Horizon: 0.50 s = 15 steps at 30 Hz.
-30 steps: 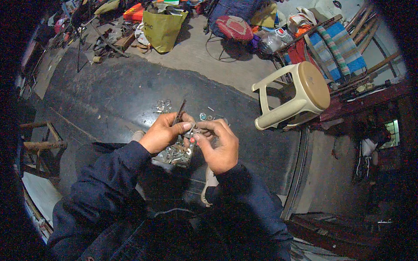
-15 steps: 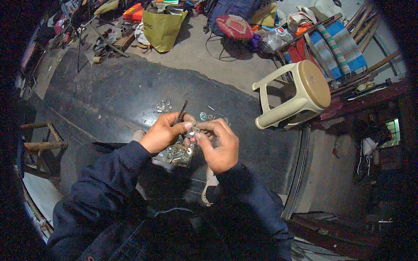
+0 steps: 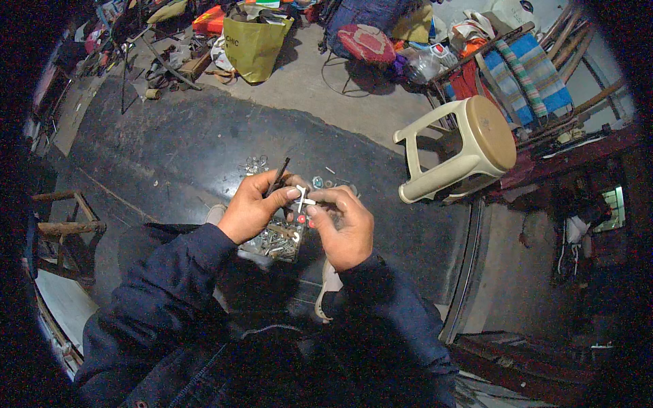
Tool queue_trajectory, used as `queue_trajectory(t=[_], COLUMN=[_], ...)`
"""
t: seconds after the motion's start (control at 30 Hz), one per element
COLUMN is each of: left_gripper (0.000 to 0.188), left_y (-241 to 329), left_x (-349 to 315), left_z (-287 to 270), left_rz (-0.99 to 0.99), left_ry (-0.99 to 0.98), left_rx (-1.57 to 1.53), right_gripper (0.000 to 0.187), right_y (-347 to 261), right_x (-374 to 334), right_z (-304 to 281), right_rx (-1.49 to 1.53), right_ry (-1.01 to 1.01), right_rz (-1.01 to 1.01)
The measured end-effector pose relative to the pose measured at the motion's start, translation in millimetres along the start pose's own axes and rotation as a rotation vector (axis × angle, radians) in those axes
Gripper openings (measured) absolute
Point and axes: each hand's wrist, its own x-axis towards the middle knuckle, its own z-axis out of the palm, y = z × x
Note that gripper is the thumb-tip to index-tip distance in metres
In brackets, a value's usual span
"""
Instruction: The person sits on the floor and assembles small metal parts, including washers, nuts, and a cylindrical component. They pick up pieces from the floor, fit them together by hand, and occasionally use a small tool to adjust or tighten the assembly.
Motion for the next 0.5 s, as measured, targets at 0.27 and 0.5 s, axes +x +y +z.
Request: queue_trajectory(t=[0.27,0.5], left_gripper=[0.021,0.019], left_y=[-0.9,1.2], left_x=[-0.1,-1.8], left_z=[-2.0,-2.9], left_rz=[0.02,0.005], left_ry=[-0.017,-0.02], left_rx=[0.01,0.002], right_gripper=[0.014,0.016], right_y=[0.4,-0.9], right_x=[1.3,-0.5], right_z=[0.9,2.2], right_rx=[-0.005,0.084], right_ry=[0.02,0.002], right_rz=[-0.023,0.051])
